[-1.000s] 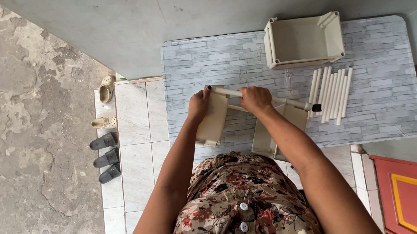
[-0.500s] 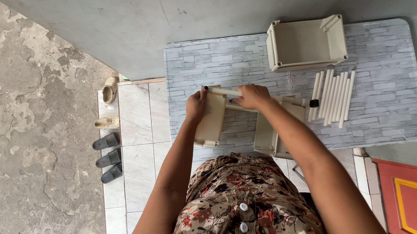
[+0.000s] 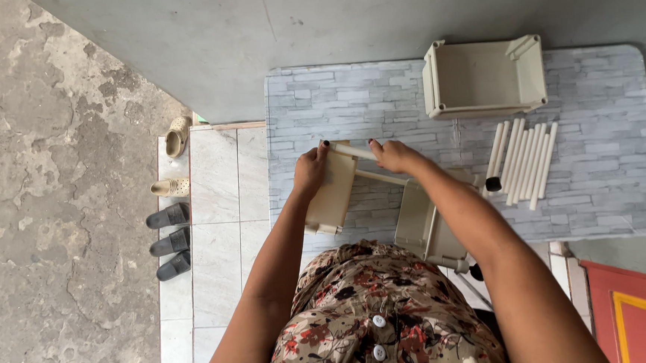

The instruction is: The person assembles a small plastic storage unit by inserting cylindrical rods into the corner holes of two plastic bins and attaching black wheels to the rod ends. The person repeatedly aligns and presses the rods into place, then secures the wheels, resulting in a partially assembled unit with wheels attached.

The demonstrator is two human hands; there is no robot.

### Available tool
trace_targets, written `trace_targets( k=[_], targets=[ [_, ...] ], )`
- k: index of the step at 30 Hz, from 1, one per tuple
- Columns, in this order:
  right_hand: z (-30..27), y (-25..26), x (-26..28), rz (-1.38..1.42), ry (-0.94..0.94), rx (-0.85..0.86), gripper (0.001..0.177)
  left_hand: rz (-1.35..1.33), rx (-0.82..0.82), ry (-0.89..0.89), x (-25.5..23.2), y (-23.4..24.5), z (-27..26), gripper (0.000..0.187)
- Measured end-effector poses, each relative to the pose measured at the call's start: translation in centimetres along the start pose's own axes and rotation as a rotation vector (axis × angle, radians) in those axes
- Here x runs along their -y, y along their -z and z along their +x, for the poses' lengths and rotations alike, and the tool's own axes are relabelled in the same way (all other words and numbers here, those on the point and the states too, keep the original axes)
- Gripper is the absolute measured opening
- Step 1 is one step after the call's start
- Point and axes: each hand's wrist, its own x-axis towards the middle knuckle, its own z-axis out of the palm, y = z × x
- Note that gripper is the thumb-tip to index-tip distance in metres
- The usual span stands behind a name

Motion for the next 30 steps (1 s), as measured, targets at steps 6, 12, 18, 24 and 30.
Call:
trace_targets(
  k=[6, 12, 18, 24, 30],
  targets=[
    [-5.2, 0.0, 3.9, -0.268, -0.041, -0.364, 0.074, 0.086, 0.002, 0.112, -0.7, 0.6, 0.5, 0.067],
    [-8.0, 0.5, 4.6, -0.359, 0.368, -0.791, 0.056, 0.066, -0.010, 0.096, 0.3, 1.8, 1.4, 0.065],
    [-7.4, 1.3, 4.6, -0.285, 0.246, -0.628, 0.068, -0.028, 0.014, 0.032, 0.3, 0.8, 1.7, 0.064],
    [-8.5, 1.2, 5.0, -0.230, 0.368, -0.641, 0.068, -0.126, 0.049, 0.056, 0.2, 0.8, 1.4, 0.063],
    [-9.3, 1.4, 4.6, -0.154, 0.573, -0.513, 0.057, -0.100, 0.058, 0.048, 0.3, 0.4, 1.5, 0.066]
  ],
)
